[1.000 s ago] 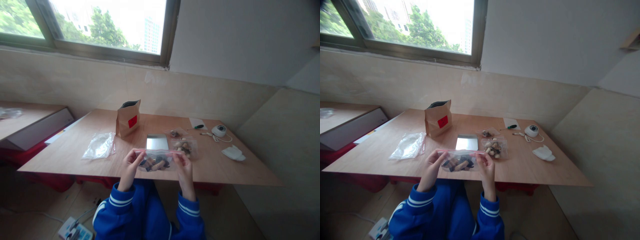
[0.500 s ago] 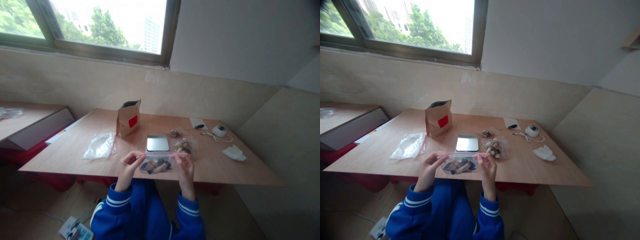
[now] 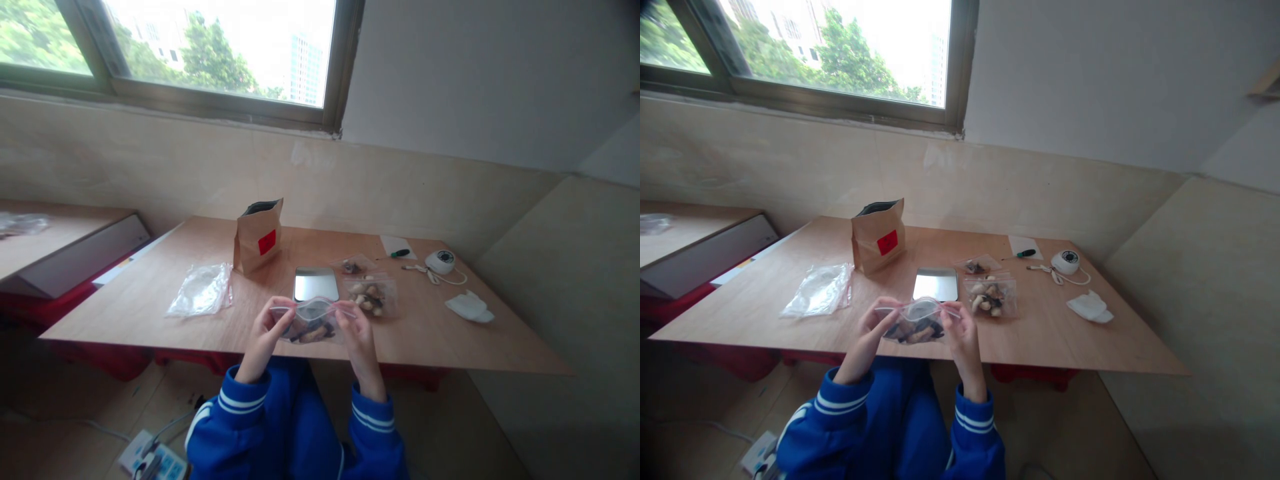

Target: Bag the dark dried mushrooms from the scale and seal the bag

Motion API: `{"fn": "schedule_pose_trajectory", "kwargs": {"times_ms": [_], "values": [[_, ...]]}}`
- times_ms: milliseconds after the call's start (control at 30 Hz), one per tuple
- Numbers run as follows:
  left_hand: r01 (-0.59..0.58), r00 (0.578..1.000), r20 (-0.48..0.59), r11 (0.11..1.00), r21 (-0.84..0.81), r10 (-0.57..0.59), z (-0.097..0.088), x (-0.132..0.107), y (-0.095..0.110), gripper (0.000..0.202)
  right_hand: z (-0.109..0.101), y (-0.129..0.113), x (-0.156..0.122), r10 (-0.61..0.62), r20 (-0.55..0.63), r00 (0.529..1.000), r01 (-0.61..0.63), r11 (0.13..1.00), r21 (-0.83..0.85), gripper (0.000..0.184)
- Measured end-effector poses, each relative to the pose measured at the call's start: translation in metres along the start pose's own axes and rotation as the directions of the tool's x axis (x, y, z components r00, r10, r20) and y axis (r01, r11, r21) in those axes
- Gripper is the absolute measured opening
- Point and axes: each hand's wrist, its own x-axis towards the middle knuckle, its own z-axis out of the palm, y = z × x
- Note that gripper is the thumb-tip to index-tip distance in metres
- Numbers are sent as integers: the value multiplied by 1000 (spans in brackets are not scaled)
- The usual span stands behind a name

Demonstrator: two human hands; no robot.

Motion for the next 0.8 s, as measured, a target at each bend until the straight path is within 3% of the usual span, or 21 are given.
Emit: {"fn": "schedule_pose_trajectory", "kwargs": {"times_ms": [233, 433, 667, 800], "values": [[-3, 999, 41, 999, 41, 1, -4, 2, -2, 22, -1, 2, 3, -4, -68, 998, 0, 998, -70, 25], [-56, 998, -2, 992, 114, 57, -4, 1, 6, 23, -5, -3, 1, -44, -142, 989, 29, 994, -105, 23], [-122, 991, -32, 962, 246, 134, -7, -2, 9, 19, -6, -6, -1, -127, -161, 979, 107, 986, -126, 18], [-82, 996, -23, 969, 235, 89, -10, -2, 7, 21, -5, -4, -1, -108, -118, 987, 99, 992, -83, 16]]}}
